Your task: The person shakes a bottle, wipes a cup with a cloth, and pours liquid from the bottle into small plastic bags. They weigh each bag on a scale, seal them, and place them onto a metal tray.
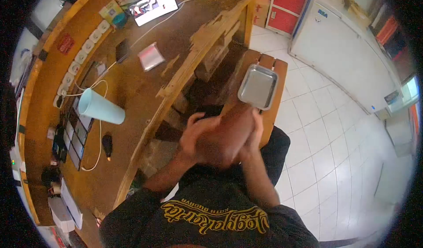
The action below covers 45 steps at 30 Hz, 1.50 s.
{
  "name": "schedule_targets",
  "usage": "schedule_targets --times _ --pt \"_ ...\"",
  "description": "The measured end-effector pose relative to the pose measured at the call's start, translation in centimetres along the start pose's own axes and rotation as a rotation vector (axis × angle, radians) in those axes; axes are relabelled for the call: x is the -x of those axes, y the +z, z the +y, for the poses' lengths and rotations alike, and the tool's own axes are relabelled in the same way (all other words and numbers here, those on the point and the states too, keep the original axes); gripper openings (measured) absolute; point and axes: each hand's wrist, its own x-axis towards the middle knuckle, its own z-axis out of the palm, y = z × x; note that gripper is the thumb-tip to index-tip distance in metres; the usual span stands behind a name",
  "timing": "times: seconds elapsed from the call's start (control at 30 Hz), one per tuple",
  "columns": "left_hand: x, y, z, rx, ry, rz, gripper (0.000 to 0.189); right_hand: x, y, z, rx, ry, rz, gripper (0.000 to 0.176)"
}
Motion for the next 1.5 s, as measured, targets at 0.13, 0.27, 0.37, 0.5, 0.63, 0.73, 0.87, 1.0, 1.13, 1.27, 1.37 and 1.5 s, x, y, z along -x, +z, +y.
schedule_targets --times 0.13,0.27,0.37,0.5,0.63,0.73,0.87,1.0,1.13,1.27,1.37,1.5 --pt "0.1 2.9 -1.9 0.024 -0.226 0.025 0.061 0.9 -0.5 0.8 0.058 -0.096 -0.036 0.059" --pt "-0.1 4.7 -3.6 0.021 -0.405 0.095 0.084 -7.1 -2.3 2.0 -0.113 0.120 0.079 0.059" --pt "-0.1 5.0 -3.0 0.250 -0.373 0.180 0.099 -4.8 0.2 1.6 -0.103 0.101 0.118 0.062" --pt "-1.6 4.2 -2.5 0.281 -0.420 0.178 0.098 -6.7 -1.5 2.6 -0.145 0.091 -0.003 0.066" --pt "-3.0 3.8 -2.2 0.355 -0.329 0.301 0.098 -3.4 3.3 1.3 -0.130 0.136 0.055 0.065" --pt "-3.3 3.5 -1.6 0.410 -0.062 0.208 0.096 -2.3 1.7 3.1 0.064 -0.032 -0.091 0.065" --pt "-7.2 3.2 0.6 0.450 -0.239 0.188 0.072 2.1 1.4 3.0 0.084 -0.108 -0.241 0.058" --pt "0.1 7.4 -7.0 -0.266 -0.044 -0.654 0.062 1.6 5.9 -1.7 -0.143 0.097 -0.355 0.041" --pt "3.2 7.3 0.8 -0.032 0.016 -0.470 0.075 4.3 1.3 -1.3 -0.035 -0.001 -0.370 0.050" --pt "0.3 4.9 -1.5 0.266 -0.091 -0.033 0.093 -3.1 1.2 -2.7 -0.048 -0.136 0.001 0.060" --pt "-0.1 5.1 -2.5 0.481 -0.073 0.225 0.109 -2.8 4.3 -5.8 0.054 -0.487 -0.139 0.077" --pt "1.4 4.8 -0.3 0.634 -0.290 0.248 0.117 1.6 7.3 -6.2 0.534 -0.904 -0.158 0.110"
